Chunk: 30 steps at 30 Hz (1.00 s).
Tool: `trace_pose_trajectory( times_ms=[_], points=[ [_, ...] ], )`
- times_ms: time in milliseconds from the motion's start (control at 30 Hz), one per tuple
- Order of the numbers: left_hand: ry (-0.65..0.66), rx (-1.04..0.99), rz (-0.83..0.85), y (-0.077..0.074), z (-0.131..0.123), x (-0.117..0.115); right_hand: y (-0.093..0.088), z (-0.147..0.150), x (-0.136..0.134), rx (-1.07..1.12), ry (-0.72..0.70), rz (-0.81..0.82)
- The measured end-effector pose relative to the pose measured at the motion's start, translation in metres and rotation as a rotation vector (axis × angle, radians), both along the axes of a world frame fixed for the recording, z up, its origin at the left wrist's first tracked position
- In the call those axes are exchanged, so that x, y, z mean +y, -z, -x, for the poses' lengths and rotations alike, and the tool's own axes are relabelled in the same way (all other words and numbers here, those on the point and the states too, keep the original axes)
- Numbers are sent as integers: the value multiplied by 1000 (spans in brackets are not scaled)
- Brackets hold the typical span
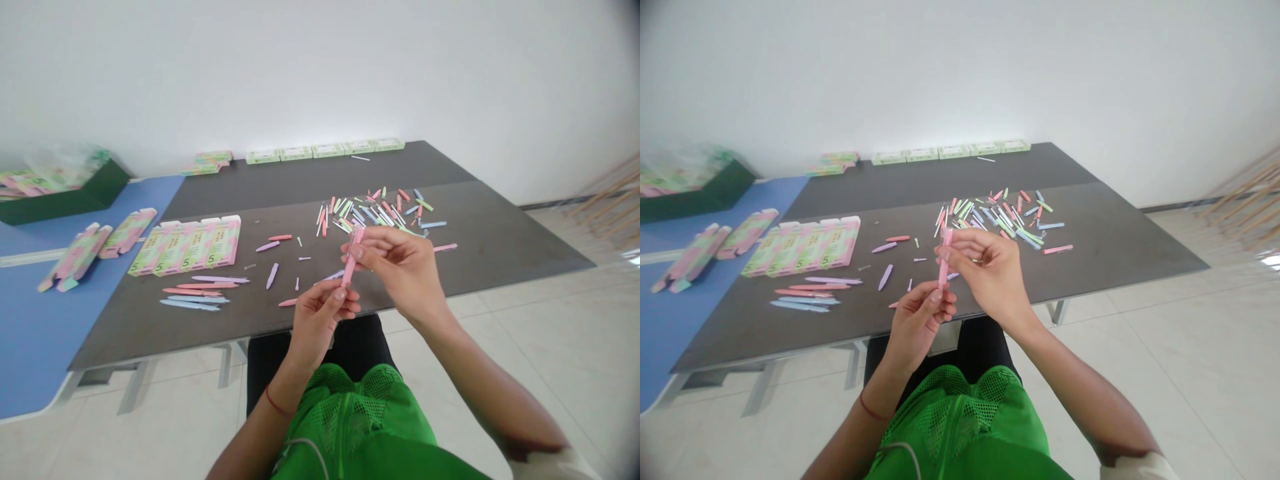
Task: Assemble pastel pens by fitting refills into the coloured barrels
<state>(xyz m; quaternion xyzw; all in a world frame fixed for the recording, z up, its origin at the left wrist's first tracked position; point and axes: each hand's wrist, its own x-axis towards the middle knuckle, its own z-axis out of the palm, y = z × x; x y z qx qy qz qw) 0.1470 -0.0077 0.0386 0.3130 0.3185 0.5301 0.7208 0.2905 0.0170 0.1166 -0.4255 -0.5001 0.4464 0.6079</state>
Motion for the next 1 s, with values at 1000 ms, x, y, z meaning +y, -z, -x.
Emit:
trace_pose_trajectory(
  times_ms=[1000],
  points=[
    [-73,-15,-52,-5,3,-3,-4,-6,-1,121,138,-90]
  ],
)
